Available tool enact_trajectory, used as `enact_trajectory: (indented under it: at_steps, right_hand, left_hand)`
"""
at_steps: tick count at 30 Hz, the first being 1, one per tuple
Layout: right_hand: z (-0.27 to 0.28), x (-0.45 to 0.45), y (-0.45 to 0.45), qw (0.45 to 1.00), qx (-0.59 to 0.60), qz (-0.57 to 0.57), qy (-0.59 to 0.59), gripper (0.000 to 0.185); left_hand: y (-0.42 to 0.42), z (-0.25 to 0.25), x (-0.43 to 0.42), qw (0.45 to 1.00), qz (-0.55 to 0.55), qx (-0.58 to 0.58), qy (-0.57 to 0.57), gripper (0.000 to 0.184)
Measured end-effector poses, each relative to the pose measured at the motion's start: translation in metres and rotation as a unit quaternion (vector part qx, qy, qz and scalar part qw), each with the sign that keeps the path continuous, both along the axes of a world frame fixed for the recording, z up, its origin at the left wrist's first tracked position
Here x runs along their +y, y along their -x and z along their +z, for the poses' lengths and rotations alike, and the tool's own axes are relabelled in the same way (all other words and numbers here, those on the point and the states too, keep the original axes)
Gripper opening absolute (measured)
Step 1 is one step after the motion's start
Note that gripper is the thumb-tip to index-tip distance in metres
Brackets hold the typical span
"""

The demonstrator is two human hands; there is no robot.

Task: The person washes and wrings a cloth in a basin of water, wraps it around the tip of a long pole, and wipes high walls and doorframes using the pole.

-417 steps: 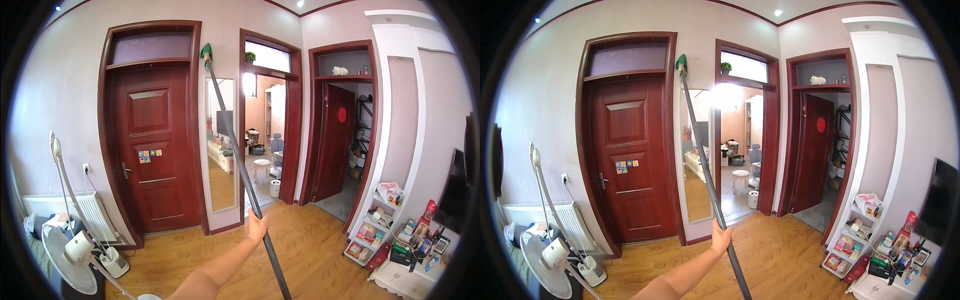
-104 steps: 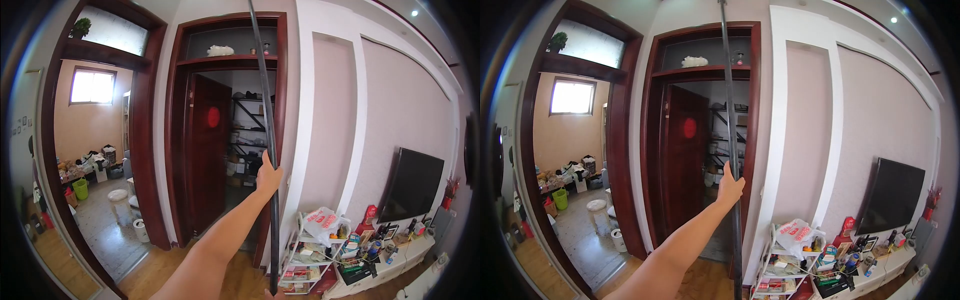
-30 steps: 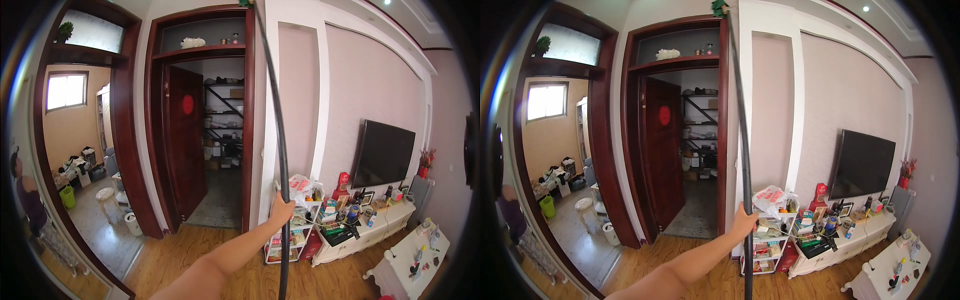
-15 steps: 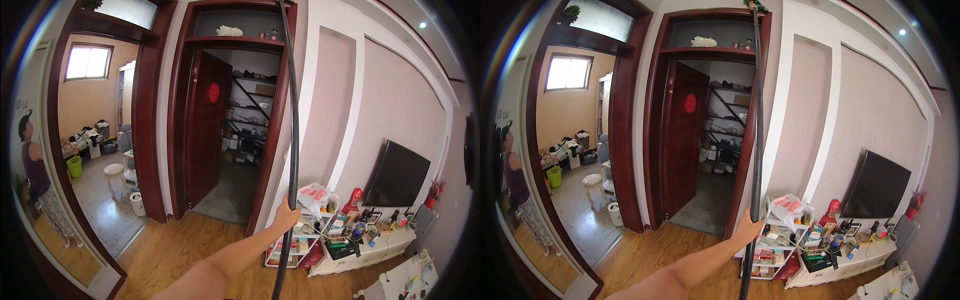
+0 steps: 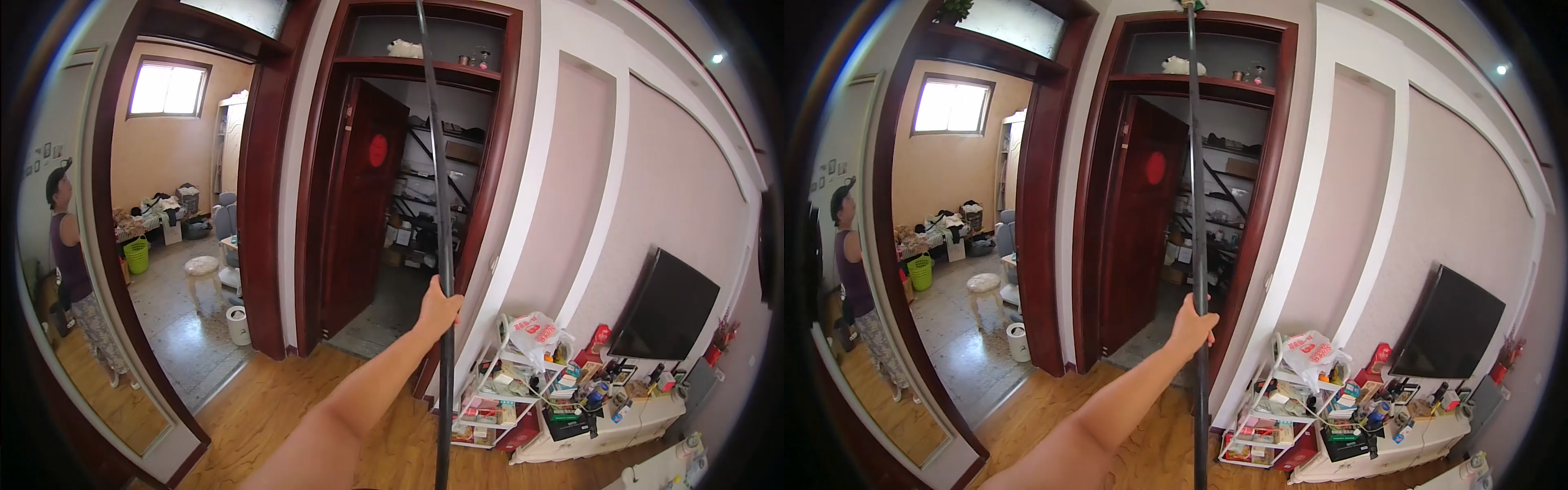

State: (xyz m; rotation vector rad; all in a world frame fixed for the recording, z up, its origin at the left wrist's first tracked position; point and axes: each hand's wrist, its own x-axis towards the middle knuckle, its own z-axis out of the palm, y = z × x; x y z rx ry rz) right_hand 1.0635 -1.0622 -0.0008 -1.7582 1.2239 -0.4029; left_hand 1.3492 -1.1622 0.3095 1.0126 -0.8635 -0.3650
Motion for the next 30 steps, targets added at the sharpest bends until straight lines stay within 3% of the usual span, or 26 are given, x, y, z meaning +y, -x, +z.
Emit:
enact_trajectory:
  at_steps: [7,11,13,16,18,23,25,27,30]
  right_hand:
    - [0.021,0.004,-0.029,0.998,0.065,-0.019,0.010,0.037]
    - [-0.008,-0.015,-0.050,0.986,0.142,0.053,0.066,0.048]
    - [-0.014,-0.009,-0.059,0.998,0.010,0.055,0.032,0.031]
    - [0.004,0.001,-0.065,0.996,-0.050,0.072,-0.029,0.029]
    - [0.001,-0.002,-0.064,0.995,-0.072,0.067,-0.024,0.028]
    - [-0.052,-0.027,-0.061,0.996,-0.037,0.047,-0.064,0.031]
    - [-0.074,-0.038,-0.061,0.996,-0.036,0.086,-0.014,0.033]
    - [-0.125,-0.052,-0.059,0.995,-0.031,0.089,-0.014,0.033]
    - [-0.119,-0.047,-0.044,0.995,-0.016,0.098,-0.015,0.035]
  left_hand:
    - [-0.068,0.031,0.033,0.998,0.037,0.055,-0.015,0.045]
    - [-0.115,0.029,0.048,0.996,0.068,0.061,-0.011,0.041]
    - [-0.121,0.028,0.063,0.992,0.109,0.048,-0.037,0.039]
    - [-0.126,0.030,0.069,0.990,0.121,0.041,-0.062,0.049]
    - [-0.125,0.035,0.064,0.986,0.161,-0.013,-0.034,0.065]
    - [-0.133,0.057,0.048,0.967,0.241,-0.047,-0.074,0.081]
    - [-0.135,0.055,0.044,0.955,0.274,-0.051,-0.102,0.082]
    - [-0.146,0.042,0.035,0.928,0.333,-0.123,-0.109,0.088]
    - [-0.133,0.026,0.043,0.932,0.306,-0.105,-0.163,0.086]
